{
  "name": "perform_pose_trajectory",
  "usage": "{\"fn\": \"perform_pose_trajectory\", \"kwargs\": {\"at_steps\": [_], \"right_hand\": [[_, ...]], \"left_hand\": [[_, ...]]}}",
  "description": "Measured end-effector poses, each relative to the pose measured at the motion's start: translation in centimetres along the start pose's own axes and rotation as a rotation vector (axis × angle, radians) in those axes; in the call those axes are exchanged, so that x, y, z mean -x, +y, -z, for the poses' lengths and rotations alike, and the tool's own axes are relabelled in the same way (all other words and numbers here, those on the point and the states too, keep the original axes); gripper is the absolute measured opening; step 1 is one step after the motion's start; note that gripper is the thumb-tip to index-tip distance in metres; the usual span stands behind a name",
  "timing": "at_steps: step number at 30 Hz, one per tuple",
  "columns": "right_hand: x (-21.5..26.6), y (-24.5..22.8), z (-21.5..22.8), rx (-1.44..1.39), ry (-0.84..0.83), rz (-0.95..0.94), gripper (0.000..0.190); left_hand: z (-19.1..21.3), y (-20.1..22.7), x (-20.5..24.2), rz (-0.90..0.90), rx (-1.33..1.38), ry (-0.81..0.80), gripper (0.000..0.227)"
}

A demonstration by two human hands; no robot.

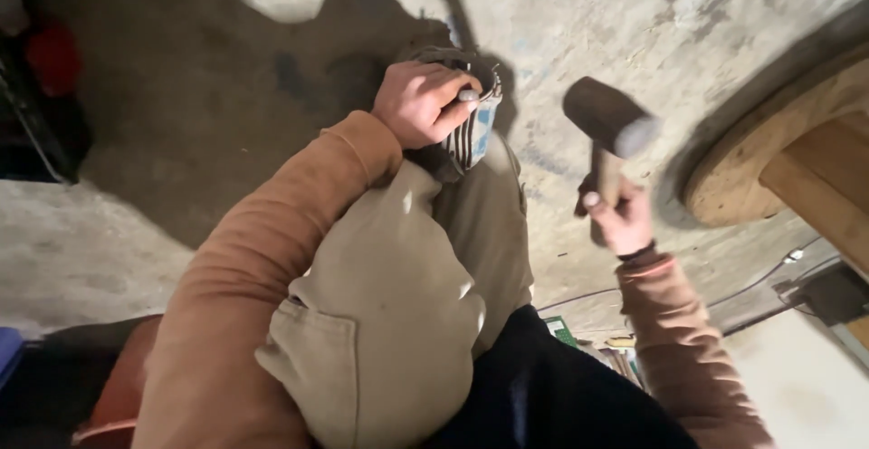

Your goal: The person sits on the workshop floor with an electric motor housing on their lap and repeatedly hammers a component fitted into the housing, using a mallet held in one hand while steadying the housing with the other, pausing to reposition the part and check the fit.

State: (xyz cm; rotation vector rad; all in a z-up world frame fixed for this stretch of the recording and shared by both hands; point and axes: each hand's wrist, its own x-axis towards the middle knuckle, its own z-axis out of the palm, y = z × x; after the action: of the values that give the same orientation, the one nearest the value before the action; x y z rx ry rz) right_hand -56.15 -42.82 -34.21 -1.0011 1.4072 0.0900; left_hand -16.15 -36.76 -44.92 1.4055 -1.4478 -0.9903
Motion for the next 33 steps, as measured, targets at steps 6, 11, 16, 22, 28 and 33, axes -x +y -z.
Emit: {"fn": "perform_pose_trajectory", "kwargs": {"at_steps": [6,11,16,22,28,33], "right_hand": [[0.0,-15.0,-4.9,0.437,0.080,0.465,0.040],[-1.8,-12.4,-5.0,0.844,-0.008,0.532,0.043],[-1.0,-16.2,-6.4,1.087,-0.115,0.526,0.040],[0.9,-16.0,-5.4,0.819,0.021,0.675,0.037],[-1.1,-14.7,-6.1,1.228,-0.075,0.287,0.042],[1.3,-18.0,-4.9,1.071,0.042,0.571,0.042]], "left_hand": [[-1.0,-0.2,0.4,-0.033,-0.075,0.103,0.012],[-1.4,-0.9,1.0,-0.045,-0.110,0.102,0.020],[-2.0,-1.4,1.3,-0.082,-0.120,0.097,0.033],[-2.3,-1.3,1.4,-0.041,-0.102,0.079,0.022],[-2.2,-1.3,1.4,-0.032,-0.136,0.047,0.026],[-1.7,-0.8,1.1,0.008,-0.093,0.009,0.017]]}}
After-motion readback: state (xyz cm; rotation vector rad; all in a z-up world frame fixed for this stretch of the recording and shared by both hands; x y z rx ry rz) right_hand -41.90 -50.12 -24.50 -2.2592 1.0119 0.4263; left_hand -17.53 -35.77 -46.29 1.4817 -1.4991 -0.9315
